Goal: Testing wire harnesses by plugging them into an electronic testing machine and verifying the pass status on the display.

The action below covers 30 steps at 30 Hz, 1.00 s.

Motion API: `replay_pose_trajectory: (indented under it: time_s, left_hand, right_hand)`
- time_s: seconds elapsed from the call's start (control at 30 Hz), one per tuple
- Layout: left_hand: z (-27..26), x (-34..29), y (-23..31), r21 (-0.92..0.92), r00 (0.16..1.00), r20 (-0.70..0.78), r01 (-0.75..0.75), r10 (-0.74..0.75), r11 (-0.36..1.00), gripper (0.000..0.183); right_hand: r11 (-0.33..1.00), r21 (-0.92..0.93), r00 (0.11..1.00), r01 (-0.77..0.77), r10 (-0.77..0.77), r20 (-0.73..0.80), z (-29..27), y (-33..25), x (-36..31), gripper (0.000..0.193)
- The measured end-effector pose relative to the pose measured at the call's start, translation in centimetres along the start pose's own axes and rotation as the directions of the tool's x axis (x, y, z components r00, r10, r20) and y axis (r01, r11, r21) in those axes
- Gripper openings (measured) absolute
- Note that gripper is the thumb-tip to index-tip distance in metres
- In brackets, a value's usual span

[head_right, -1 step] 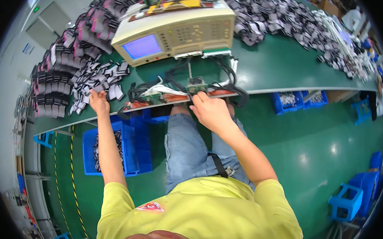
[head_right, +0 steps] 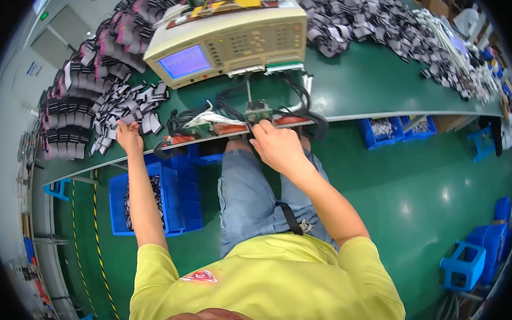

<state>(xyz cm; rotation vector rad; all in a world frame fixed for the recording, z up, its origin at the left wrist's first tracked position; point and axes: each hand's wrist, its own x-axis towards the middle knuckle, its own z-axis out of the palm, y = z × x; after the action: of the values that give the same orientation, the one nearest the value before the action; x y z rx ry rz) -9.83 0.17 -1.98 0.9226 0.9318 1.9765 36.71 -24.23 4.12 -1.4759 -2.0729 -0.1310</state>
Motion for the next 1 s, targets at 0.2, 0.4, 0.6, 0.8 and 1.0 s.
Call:
replay_pose_trajectory:
  time_s: [0.2, 0.4, 0.6, 0.8, 1.0]
  left_hand:
    - [0.7, 0.8, -1.3, 0.098, 0.999, 0.036, -0.023, 0.020, 0.995, 0.034]
    - [-1.5, 2.0, -2.0, 0.192, 0.999, -0.006, -0.038, 0.040, 0.981, 0.032]
    - [-3.5, 2.0, -0.1, 0.231, 0.997, 0.019, -0.079, 0.077, 0.970, 0.035]
    - [-1.0, 1.8, -2.0, 0.147, 0.997, 0.054, -0.058, 0.051, 0.987, 0.030]
    - [-0.9, 1.6, -2.1, 0.154, 0.998, 0.040, -0.060, 0.054, 0.986, 0.030]
  right_hand:
    - [0.994, 0.090, 0.984, -0.056, 0.070, -0.164, 1.2, 0.5, -0.1, 0.024]
    - [0.848, 0.341, 0.914, 0.407, -0.380, -0.146, -2.0, -7.2, -8.9, 0.034]
    - [0.956, 0.269, 0.984, -0.115, 0.146, -0.099, -4.5, 2.9, -9.9, 0.034]
    - [0.932, -0.105, 0.914, -0.348, 0.312, -0.259, -9.5, 15.6, -2.2, 0.037]
    - [0.932, -0.104, 0.860, -0.347, 0.271, -0.433, -6.4, 24.0, 1.3, 0.046]
